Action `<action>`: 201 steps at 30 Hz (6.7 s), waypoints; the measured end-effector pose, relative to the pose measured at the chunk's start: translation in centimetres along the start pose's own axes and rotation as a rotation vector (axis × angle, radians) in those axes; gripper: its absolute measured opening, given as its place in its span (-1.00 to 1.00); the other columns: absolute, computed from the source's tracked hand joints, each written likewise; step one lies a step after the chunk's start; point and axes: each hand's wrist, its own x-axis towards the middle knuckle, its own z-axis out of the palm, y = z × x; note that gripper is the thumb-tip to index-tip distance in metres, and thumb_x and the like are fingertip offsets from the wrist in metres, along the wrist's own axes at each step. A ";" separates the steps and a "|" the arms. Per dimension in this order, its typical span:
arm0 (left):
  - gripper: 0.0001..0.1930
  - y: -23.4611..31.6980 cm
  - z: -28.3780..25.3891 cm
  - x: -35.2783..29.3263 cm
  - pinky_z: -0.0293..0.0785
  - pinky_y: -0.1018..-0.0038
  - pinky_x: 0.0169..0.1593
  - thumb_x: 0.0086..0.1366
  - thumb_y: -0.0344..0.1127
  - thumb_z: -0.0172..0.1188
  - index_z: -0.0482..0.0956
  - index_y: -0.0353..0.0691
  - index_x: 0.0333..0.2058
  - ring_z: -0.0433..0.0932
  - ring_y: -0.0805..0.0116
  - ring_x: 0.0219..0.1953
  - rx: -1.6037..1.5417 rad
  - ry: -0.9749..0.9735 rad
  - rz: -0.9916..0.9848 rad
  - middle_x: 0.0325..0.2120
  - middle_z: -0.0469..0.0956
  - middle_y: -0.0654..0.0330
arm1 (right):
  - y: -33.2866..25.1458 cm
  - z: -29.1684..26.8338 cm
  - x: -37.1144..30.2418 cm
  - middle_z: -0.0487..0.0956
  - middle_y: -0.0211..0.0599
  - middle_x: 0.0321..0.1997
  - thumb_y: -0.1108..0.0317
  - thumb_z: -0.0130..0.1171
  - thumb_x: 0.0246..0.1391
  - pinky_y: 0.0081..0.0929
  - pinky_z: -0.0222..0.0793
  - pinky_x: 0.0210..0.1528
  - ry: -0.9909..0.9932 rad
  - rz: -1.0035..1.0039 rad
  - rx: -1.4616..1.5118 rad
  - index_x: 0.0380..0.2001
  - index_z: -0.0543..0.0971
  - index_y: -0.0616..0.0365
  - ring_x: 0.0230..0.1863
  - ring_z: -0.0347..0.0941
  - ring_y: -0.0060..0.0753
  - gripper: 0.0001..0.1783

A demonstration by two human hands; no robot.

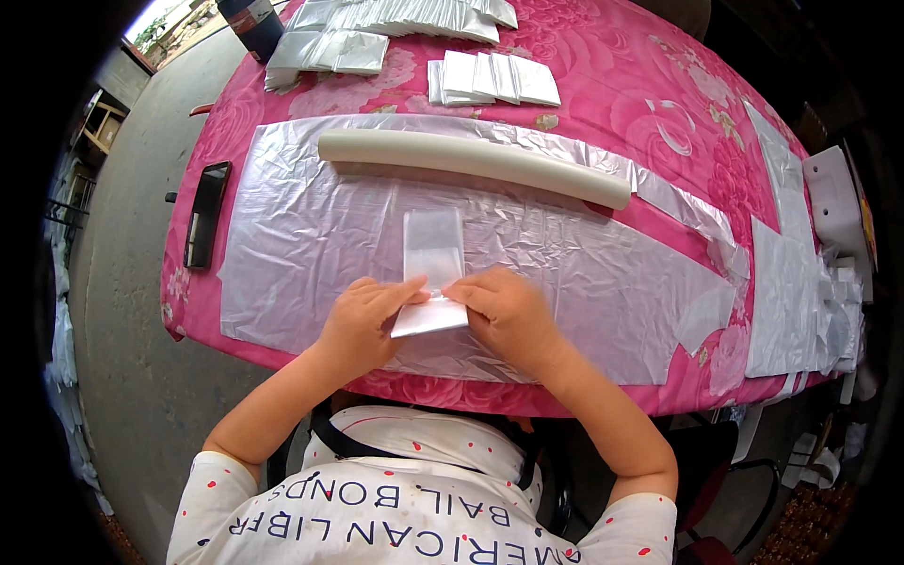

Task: The person repeatedly unrolls a plastic wrap roll, places small white rectangular items onto the film, folds the wrap around each item, and sets the wrapped units aside on the table. The process is repeated multiple times with consistent handling.

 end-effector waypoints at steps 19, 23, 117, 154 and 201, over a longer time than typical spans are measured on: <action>-0.42 -0.2 -0.9 4.0 0.39 0.49 -0.42 0.09 -0.38 0.20 0.25 -0.39 0.10 0.50 0.38 -0.52 -0.035 0.042 -0.472 -0.46 0.54 0.10 | 1.0 -1.8 6.4 0.48 -0.40 -0.70 0.19 0.16 0.01 -0.64 0.21 -0.64 -0.387 0.825 0.313 -0.66 0.54 0.24 -0.72 0.38 -0.64 -0.66; -0.42 -0.4 0.4 3.6 0.35 0.31 -0.08 0.05 -0.30 0.22 0.31 -0.34 0.07 0.45 0.17 -0.15 0.404 0.178 0.019 -0.14 0.45 0.02 | 1.4 -1.5 6.4 0.50 -0.37 -0.70 0.18 0.16 0.01 -0.61 0.23 -0.65 -0.374 0.839 0.334 -0.66 0.55 0.23 -0.73 0.39 -0.63 -0.66; -0.45 3.9 -2.5 -1.3 0.27 0.22 0.10 -0.06 -0.34 0.28 0.36 -0.28 -0.03 0.27 -0.05 0.10 0.021 -0.198 0.005 0.16 0.13 -0.16 | 1.7 -7.1 -5.2 0.45 -0.06 -0.06 0.02 0.21 -0.10 -0.27 0.20 0.06 -0.060 0.427 -0.275 -0.06 0.46 0.26 -0.02 0.31 -0.06 -0.39; -0.50 8.0 7.8 6.6 0.09 -0.15 0.10 0.00 -0.01 0.18 0.47 -0.22 -0.14 -0.14 -0.14 0.29 0.187 -0.351 0.234 0.17 0.12 -0.04 | 5.3 -7.0 -12.1 0.12 -0.05 0.29 0.18 0.08 0.01 -0.18 -0.12 0.30 0.106 0.328 -0.464 0.16 0.22 0.22 0.32 -0.03 -0.01 -0.34; -0.78 8.9 4.6 4.7 0.43 0.58 -0.21 0.28 -0.35 0.04 0.52 -0.39 -0.21 0.49 0.56 -0.32 -1.230 -0.216 -0.653 -0.37 0.56 0.21 | -5.2 -5.9 -8.5 0.44 -0.14 -0.08 0.28 0.37 -0.29 -0.32 0.32 -0.15 0.573 0.260 -0.093 -0.18 0.47 0.12 -0.21 0.40 -0.23 -0.49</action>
